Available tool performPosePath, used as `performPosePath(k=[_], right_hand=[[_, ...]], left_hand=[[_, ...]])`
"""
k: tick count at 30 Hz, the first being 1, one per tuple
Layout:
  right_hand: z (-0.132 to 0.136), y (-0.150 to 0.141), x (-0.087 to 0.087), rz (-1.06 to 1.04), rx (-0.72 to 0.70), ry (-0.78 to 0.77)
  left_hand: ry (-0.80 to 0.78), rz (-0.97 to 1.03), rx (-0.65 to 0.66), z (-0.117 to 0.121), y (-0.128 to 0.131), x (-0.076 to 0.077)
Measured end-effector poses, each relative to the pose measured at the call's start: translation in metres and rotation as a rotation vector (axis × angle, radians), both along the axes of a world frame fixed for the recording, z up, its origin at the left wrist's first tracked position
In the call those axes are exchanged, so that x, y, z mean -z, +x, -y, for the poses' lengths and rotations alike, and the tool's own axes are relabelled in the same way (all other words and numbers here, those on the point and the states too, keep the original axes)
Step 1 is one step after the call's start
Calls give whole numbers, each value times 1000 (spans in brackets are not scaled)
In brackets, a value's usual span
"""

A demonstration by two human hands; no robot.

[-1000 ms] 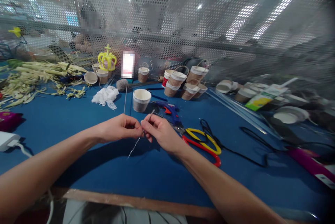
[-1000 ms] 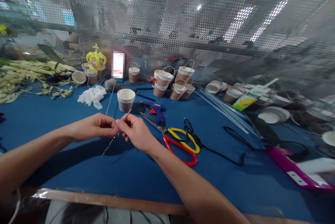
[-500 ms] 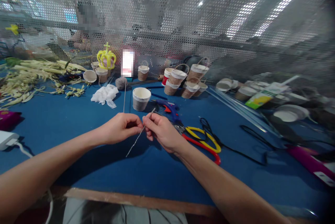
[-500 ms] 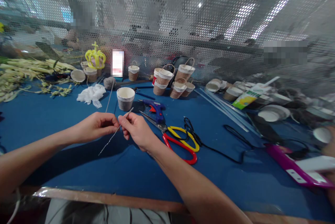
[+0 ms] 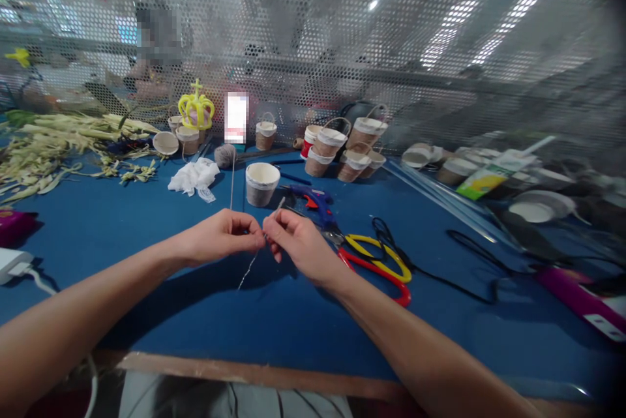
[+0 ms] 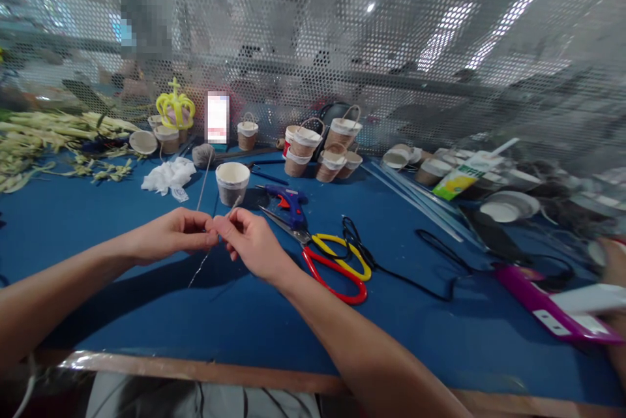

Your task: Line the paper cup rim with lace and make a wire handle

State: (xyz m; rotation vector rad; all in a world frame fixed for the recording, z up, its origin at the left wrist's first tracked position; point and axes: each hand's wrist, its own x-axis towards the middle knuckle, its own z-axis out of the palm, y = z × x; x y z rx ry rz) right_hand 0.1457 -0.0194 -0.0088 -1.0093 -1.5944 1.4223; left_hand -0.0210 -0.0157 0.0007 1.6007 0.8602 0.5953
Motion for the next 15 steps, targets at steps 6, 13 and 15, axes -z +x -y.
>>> performPosePath(k=[6,13,15], right_hand=[[-8,-1,6,-153,79,-108],[-8,0,8,-158,71,-89],[-7,1,5,-171,43,-49]], left_hand=[[-84,215,-188,-10,-5,4],[-104,238,-136,-11,-6,7],[-94,185,-70,-9,-6,7]])
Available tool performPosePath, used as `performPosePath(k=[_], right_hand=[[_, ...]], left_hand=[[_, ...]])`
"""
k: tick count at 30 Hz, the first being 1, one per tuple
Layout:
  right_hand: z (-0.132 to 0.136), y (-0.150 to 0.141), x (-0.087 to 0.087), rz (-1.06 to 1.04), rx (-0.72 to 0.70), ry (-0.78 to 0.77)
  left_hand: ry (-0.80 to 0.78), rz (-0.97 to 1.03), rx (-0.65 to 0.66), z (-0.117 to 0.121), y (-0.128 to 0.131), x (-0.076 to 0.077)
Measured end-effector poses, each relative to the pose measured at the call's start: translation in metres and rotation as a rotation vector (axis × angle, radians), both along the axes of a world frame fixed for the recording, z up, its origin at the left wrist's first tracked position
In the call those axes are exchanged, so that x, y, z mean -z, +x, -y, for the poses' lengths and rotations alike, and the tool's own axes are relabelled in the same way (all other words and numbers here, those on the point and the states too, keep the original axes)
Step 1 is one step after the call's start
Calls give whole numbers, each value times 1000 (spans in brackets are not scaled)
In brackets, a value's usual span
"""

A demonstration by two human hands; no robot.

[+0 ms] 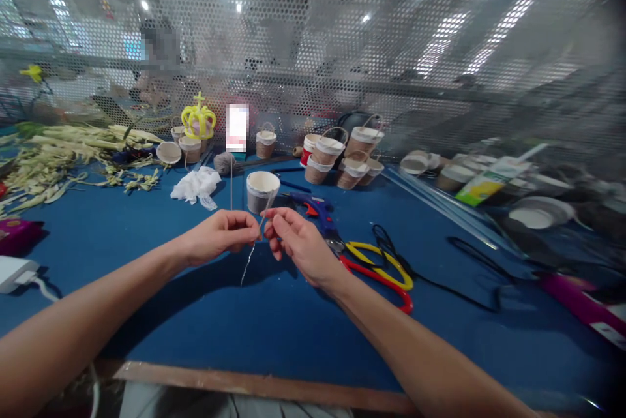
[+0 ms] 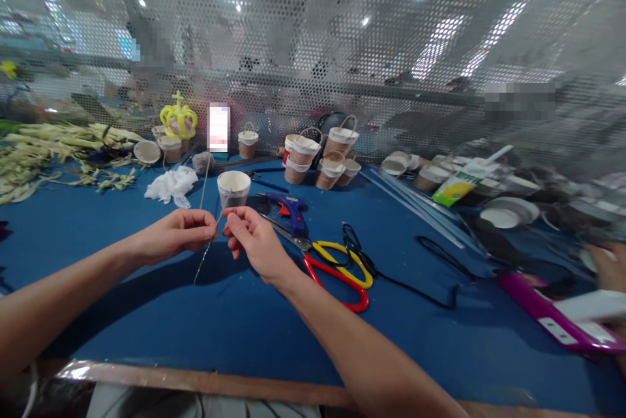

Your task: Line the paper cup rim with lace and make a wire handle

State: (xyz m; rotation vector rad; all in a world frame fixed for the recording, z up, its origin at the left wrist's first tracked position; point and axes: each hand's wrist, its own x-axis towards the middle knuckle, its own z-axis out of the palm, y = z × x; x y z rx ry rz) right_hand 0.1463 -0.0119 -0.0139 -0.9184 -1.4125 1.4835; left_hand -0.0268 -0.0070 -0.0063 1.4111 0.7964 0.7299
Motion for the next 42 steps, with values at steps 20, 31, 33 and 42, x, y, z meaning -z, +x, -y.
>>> performPosePath(k=[20,31,33,42], right_hand=[[1,0,0,222,27,123],[1,0,3,221,48,129],[2,0,0,177,-19,107],[1,0,0,208,-32,94]], left_hand=[[140,-276,19,2,4,-2],[167,-270,7,5,9,0],[131,-245,26,5,8,-1],[192,-276,87,2,2,-10]])
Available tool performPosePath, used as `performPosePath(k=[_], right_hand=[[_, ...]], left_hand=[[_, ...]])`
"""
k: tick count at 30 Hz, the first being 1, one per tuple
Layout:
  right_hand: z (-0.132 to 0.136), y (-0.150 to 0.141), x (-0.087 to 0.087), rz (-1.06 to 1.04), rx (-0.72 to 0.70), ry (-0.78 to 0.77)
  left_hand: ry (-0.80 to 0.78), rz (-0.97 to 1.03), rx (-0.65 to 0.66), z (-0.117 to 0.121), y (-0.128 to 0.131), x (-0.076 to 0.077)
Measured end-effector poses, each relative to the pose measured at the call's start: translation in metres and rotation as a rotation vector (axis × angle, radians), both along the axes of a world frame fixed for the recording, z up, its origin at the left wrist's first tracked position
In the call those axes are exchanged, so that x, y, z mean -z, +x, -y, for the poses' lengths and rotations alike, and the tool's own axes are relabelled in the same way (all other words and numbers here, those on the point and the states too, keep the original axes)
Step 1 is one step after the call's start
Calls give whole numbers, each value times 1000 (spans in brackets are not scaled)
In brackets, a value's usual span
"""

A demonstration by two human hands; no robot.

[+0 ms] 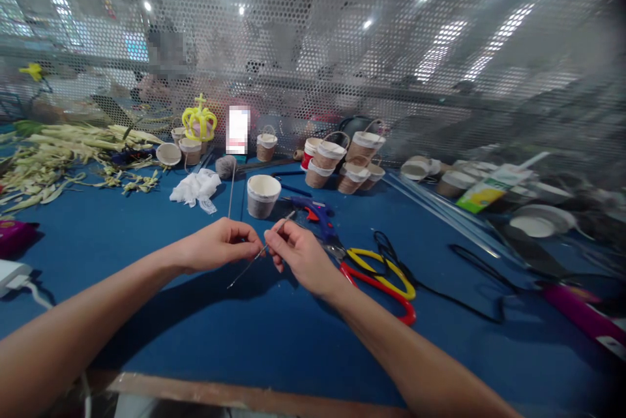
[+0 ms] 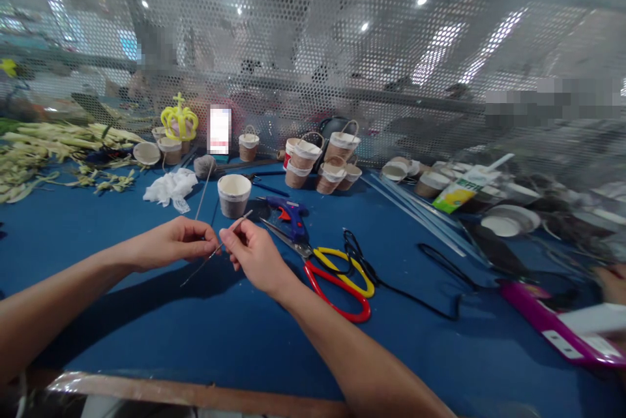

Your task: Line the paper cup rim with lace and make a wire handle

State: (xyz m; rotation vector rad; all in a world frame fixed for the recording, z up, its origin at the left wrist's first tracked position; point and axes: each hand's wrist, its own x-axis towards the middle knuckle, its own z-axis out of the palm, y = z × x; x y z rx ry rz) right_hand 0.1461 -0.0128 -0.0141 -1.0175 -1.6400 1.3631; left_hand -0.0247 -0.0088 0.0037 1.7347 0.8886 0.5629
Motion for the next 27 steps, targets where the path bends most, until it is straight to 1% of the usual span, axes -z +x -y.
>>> performPosePath(k=[5,8,10,16,19,22,24,27], right_hand=[[1,0,1,19,2,-18],[1,0,0,49,6,-27],[0,-1,1,69,13,-22],[1,-2,2,104,29,20],[3,0,-3,27,-43,-9],[4,1,-6,-26,-107,-48],[5,1,-6,-32,-93,-61],[5,-1,-5,-50,-40,-75]], left_hand=[[163,-108,26,0,-2,-1],[285,-187,2,2,-2,-1],[330,-219,-19,3,-1,0],[256,-188,-89,5,4,5],[136,-109,-57,4,5,7],[26,-40,-23,3,4,6],[16,-16,-5,2,2,3],[70,-6,37,2,0,-1]])
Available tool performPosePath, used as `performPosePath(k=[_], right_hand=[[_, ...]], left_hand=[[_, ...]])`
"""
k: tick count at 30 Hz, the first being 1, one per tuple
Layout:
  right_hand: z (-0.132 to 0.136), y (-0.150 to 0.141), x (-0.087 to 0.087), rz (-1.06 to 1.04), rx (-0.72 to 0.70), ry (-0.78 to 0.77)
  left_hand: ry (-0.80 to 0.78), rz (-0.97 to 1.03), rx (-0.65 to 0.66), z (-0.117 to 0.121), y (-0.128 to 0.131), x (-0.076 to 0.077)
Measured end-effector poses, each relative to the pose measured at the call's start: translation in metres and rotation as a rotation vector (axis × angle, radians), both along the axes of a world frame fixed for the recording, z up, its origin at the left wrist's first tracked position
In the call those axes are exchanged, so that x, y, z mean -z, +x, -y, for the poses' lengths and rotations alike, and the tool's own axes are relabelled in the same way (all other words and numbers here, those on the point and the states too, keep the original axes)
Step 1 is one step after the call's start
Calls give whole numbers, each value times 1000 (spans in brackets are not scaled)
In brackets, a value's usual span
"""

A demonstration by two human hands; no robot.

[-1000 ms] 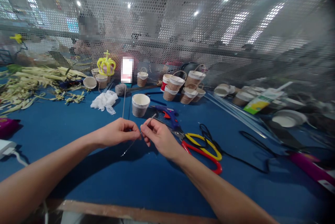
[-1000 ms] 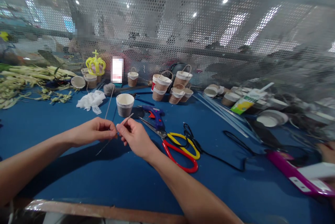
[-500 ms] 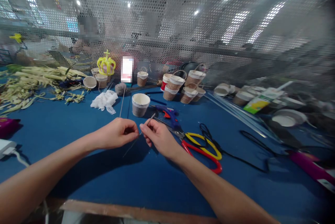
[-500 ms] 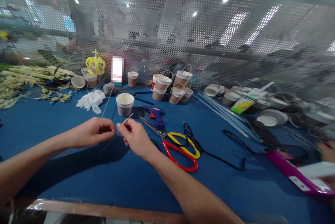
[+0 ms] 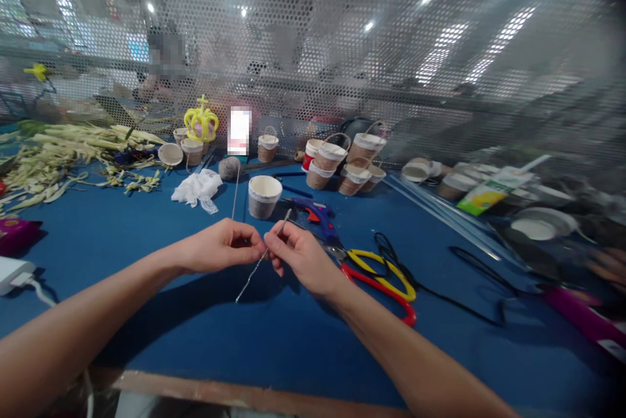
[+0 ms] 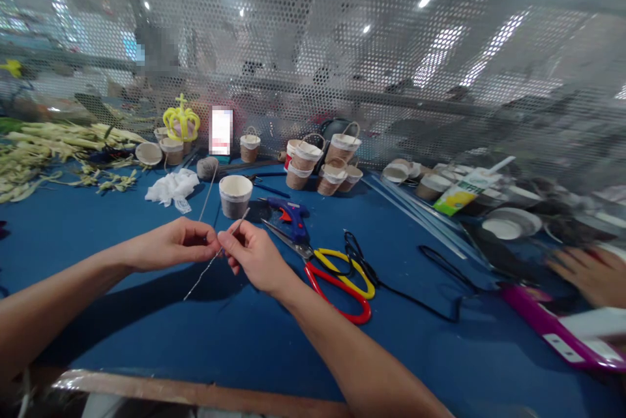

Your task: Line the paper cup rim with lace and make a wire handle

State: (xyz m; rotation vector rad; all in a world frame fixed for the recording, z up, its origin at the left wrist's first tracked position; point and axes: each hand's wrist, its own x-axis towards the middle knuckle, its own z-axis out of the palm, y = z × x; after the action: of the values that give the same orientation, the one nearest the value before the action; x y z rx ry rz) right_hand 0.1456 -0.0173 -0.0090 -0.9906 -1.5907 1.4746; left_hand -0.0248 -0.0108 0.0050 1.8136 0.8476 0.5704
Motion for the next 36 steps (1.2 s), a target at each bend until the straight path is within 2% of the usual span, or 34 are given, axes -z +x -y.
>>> performPosePath(k=[2,5,8,14,18,24,29,36], right_hand=[[-1,-1,1,-3,13,-4],[-2,-1,2,21,18,3],[-3,-1,3,62,25,16],[0,-1,4,125,23,55],[1,-2,4,102,23,23],[1,-3,3,53,62,15],[3,-3,3,111,87,75],[2,-4,6,162,115,112]], left_hand=[[62,-38,9,1,-1,-2],[162,-129,-48,2,-1,-1],[194,-169,-94,3,0,0],[125,-124,-121,3,3,6],[97,-97,-114,2,3,7],[-64,-5,-105,2,2,3],[-174,76,-192,4,7,8],[-168,77,-268,6,11,11]])
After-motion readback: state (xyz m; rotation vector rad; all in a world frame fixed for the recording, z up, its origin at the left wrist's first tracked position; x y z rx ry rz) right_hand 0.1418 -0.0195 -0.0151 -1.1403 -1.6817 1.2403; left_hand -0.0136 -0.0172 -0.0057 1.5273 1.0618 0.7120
